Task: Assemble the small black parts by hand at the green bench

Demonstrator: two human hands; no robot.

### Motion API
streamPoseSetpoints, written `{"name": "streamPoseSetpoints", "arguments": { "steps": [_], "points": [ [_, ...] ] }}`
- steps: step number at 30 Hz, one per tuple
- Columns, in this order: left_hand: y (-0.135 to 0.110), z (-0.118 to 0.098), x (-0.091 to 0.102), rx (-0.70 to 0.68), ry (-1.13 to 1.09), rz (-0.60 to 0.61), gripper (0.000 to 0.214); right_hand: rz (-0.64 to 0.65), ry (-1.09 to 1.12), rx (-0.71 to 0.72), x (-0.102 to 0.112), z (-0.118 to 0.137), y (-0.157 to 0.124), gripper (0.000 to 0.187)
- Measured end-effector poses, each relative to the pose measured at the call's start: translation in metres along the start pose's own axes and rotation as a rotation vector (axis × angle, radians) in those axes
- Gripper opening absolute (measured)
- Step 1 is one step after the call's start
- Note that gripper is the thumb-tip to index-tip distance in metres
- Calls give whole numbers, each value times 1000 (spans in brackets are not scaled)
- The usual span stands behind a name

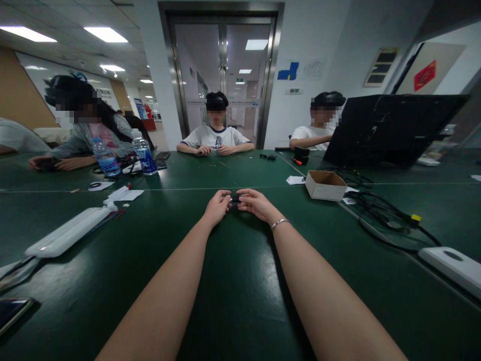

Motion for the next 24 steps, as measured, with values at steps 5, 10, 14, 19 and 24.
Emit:
{"name": "streamPoseSetpoints", "arguments": {
  "steps": [5,10,14,19,24],
  "points": [
    [-2,0,0,10,-37,-20,32,-6,1,-11,1,-1,0,22],
    [-2,0,4,-82,-4,-65,31,-29,8,-19,-2,2,-2,16],
    [-2,-4,6,-152,-51,-53,21,4,-15,-52,-8,6,-5,16],
    [-1,-4,7,-137,-102,-46,20,51,-75,-23,-11,10,-9,24],
    [0,-3,7,-132,-101,-65,21,52,-121,-69,-13,9,-8,45]
  ]
}}
Point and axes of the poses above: each hand's wrist, its own y-axis towards the middle knuckle, its own x-axis out of the back of the hand, z = x × y, the point moved 4 cm from there along y, towards the middle knuckle, and after that the axes turned 3 degrees about y, right-handed, at the moved point
